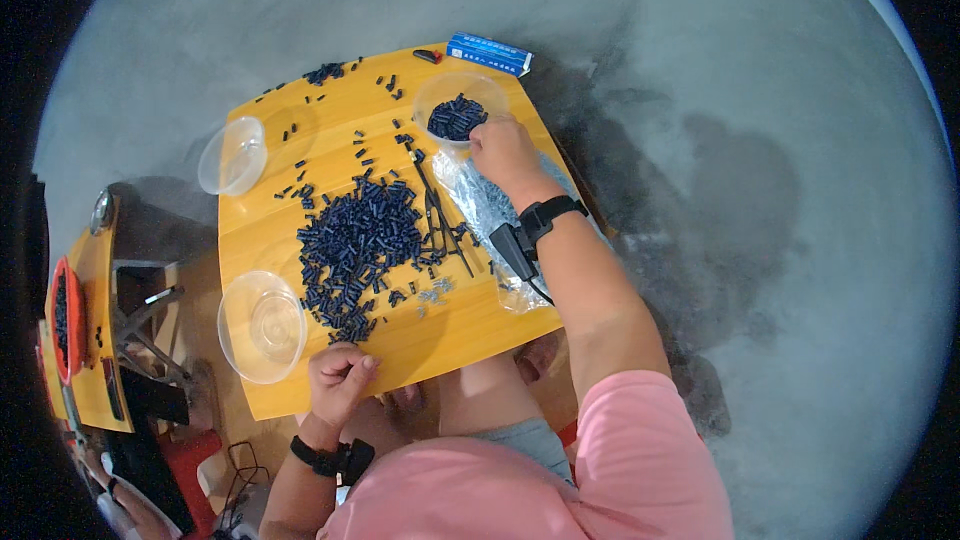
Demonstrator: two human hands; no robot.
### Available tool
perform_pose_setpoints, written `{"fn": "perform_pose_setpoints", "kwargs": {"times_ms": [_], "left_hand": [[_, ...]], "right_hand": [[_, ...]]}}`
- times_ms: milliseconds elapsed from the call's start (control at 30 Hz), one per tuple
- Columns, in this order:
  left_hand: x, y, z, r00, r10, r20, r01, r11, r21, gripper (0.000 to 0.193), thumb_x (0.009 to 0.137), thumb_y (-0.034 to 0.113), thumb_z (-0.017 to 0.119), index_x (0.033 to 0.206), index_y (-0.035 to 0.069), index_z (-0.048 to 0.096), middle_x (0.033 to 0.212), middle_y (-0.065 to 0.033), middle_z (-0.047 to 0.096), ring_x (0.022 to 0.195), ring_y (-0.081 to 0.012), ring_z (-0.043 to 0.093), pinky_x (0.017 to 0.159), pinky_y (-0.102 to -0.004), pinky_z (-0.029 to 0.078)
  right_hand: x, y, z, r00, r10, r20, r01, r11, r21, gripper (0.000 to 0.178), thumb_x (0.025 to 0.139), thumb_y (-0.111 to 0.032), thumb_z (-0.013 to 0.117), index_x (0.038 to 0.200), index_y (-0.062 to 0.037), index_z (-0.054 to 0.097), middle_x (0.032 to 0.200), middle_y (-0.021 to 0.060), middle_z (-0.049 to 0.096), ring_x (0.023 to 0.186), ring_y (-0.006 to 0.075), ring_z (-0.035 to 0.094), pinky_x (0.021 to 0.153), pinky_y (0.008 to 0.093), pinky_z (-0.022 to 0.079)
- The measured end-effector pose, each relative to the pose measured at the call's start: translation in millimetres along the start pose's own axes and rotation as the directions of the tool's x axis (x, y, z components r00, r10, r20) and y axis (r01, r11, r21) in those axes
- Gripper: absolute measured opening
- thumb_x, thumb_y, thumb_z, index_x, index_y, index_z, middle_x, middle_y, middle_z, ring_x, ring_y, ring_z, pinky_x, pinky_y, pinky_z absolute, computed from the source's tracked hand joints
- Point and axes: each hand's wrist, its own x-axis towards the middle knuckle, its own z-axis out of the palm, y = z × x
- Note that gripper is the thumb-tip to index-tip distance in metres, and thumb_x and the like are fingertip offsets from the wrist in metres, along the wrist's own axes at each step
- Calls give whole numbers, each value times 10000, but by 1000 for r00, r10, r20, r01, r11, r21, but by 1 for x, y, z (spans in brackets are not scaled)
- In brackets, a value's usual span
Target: Manually assembling small plastic and metal components at a workbench.
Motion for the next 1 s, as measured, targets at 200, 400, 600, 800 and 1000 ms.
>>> {"fn": "perform_pose_setpoints", "kwargs": {"times_ms": [200, 400, 600, 800, 1000], "left_hand": [[-2, -5, -4, 1000, 1, 14, 0, 1000, -6, 140, 794, 56, 656, 674, -12, 632, 606, -63, 586, 556, -141, 528, 527, -263, 409], [-2, -15, -1, 998, 53, -30, -53, 999, 1, 141, 800, 57, 651, 680, -10, 624, 623, -50, 587, 587, -125, 533, 554, -262, 425], [-1, -17, 0, 996, 83, -33, -84, 997, 0, 189, 844, 104, 621, 686, 0, 618, 685, -36, 596, 636, -96, 535, 591, -226, 419], [-10, -22, 1, 988, 139, -63, -139, 990, -4, 176, 851, 133, 631, 737, 0, 644, 687, -37, 608, 621, -90, 536, 586, -220, 419], [-30, -23, -13, 967, 202, -152, -192, 978, 81, 172, 847, 153, 649, 777, -4, 654, 701, -40, 622, 621, -83, 544, 585, -214, 429]], "right_hand": [[-3, 2, -3, 995, -51, 86, 51, 999, 4, 133, 719, -128, 615, 804, -53, 684, 837, 154, 629, 887, 339, 564, 783, 420, 461], [-38, -46, -56, 962, -193, -192, 199, 980, 10, 126, 724, -92, 598, 815, -52, 676, 825, 124, 630, 862, 326, 562, 779, 411, 453], [-142, -122, -64, 953, -294, -77, 303, 933, 193, 63, 704, -44, 597, 748, -29, 640, 739, 116, 580, 791, 309, 543, 744, 388, 450], [-213, -155, -40, 974, -213, 82, 183, 941, 284, 77, 702, -41, 599, 769, -7, 616, 807, 114, 553, 850, 305, 522, 762, 383, 446], [-223, -164, -40, 972, -208, 107, 178, 955, 237, 91, 703, -49, 604, 780, -2, 597, 849, 118, 532, 879, 307, 507, 779, 387, 442]]}}
